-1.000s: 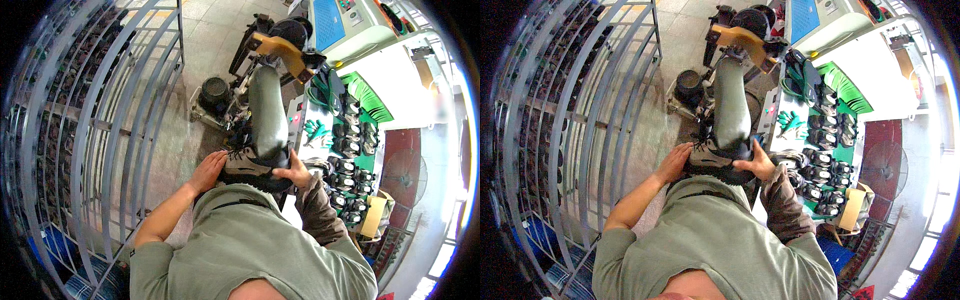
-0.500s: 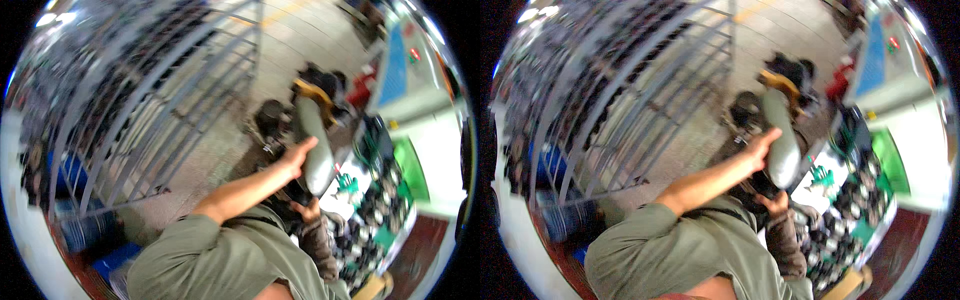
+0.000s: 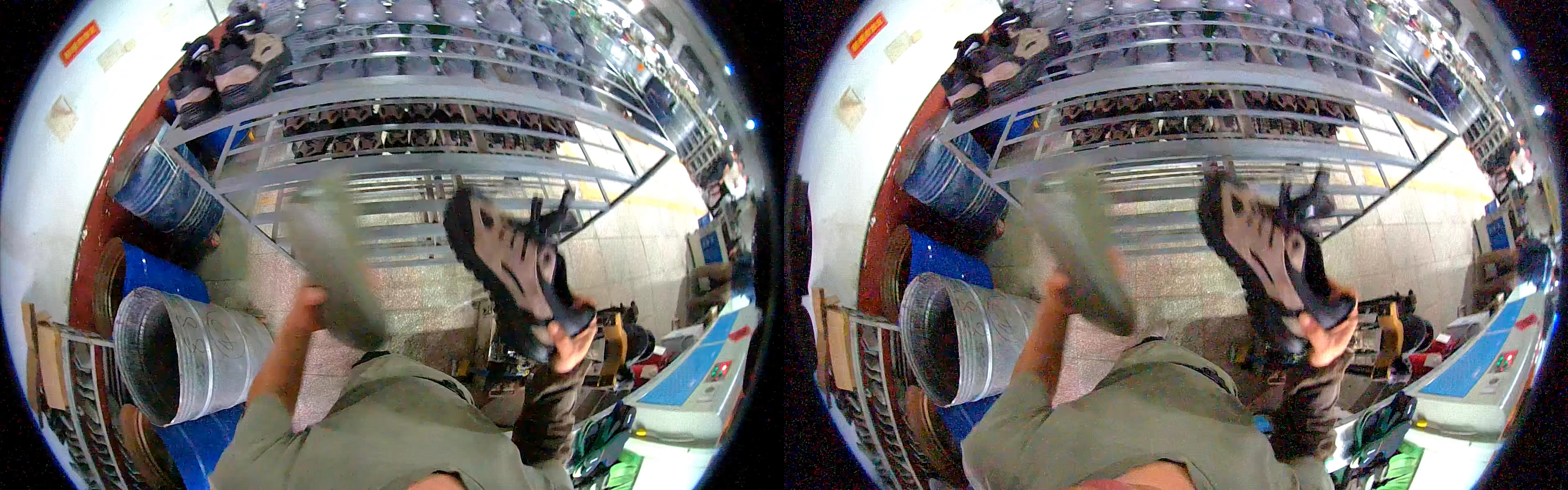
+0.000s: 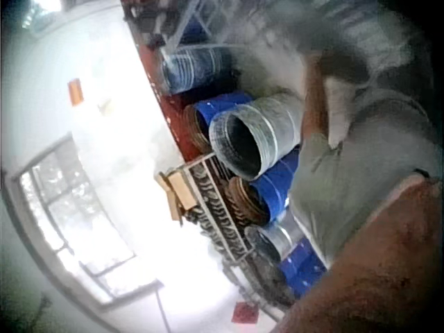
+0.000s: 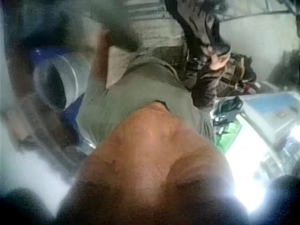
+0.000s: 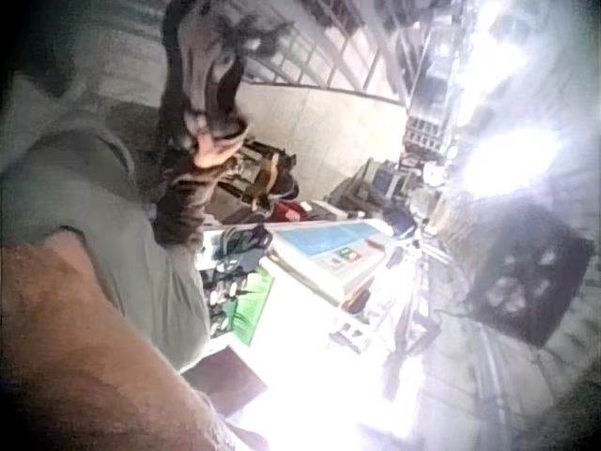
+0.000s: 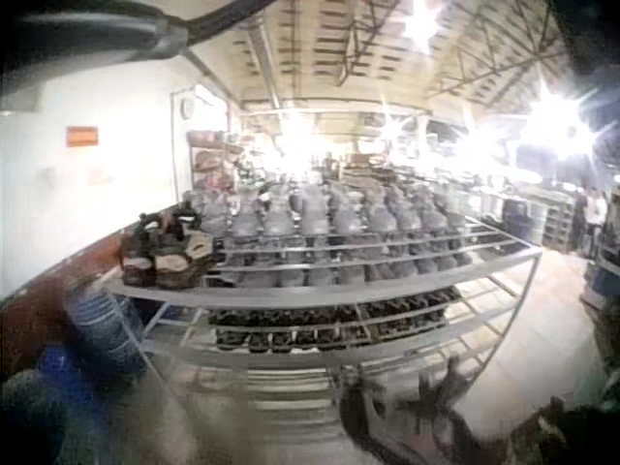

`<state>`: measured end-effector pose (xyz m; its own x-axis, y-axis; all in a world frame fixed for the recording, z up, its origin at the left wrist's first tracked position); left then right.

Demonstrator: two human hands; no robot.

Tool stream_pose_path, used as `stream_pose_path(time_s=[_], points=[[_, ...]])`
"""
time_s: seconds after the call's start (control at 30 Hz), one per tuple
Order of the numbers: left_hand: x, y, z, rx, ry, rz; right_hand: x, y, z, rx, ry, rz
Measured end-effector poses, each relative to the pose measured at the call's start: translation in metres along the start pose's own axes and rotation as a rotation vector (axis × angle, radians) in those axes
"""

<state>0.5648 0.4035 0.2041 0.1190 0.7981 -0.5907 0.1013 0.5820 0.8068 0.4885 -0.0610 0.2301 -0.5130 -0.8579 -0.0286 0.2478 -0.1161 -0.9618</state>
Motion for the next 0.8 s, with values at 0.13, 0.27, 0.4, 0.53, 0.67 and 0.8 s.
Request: stream_pose_path(time_s=[0.13,0.27,0.4,0.53,0.67,0.8], points=[[0.143,0.138,-0.092,-0.589,0.714,-0.181,-0.171,-0.111,0.076,0.277,-0.14,0.235],[0.297,0.229,-0.206,-1.104,1.059,-0.466,-0.32,-0.18,0.138,0.557,-0.137,0.17],[0.381,0.206,-0.196,-0.911,1.062,-0.3,-0.413,-0.172,0.219,0.583,-0.041,-0.268],[0.319,0.09,-0.063,-0.545,0.69,0.125,-0.429,-0.167,0.209,0.478,-0.107,-0.528],[0.22,-0.103,0.017,0.202,0.538,0.352,-0.334,-0.118,0.124,0.888,0.026,-0.476],[0.096,-0.206,0.02,0.299,-0.473,1.086,-0.164,0.02,-0.032,0.205,-0.099,-0.572]])
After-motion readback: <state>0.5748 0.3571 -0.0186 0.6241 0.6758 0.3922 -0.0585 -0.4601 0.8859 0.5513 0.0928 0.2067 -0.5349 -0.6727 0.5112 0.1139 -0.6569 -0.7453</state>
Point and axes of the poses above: each hand's wrist, its own z-axis towards the middle knuckle, its own x-axis out of the back of the hand, y = z × x, the point moved 7 cm from there along z, towards the middle knuckle, and after that the axes turned 5 degrees about y, right-handed, at the moved point
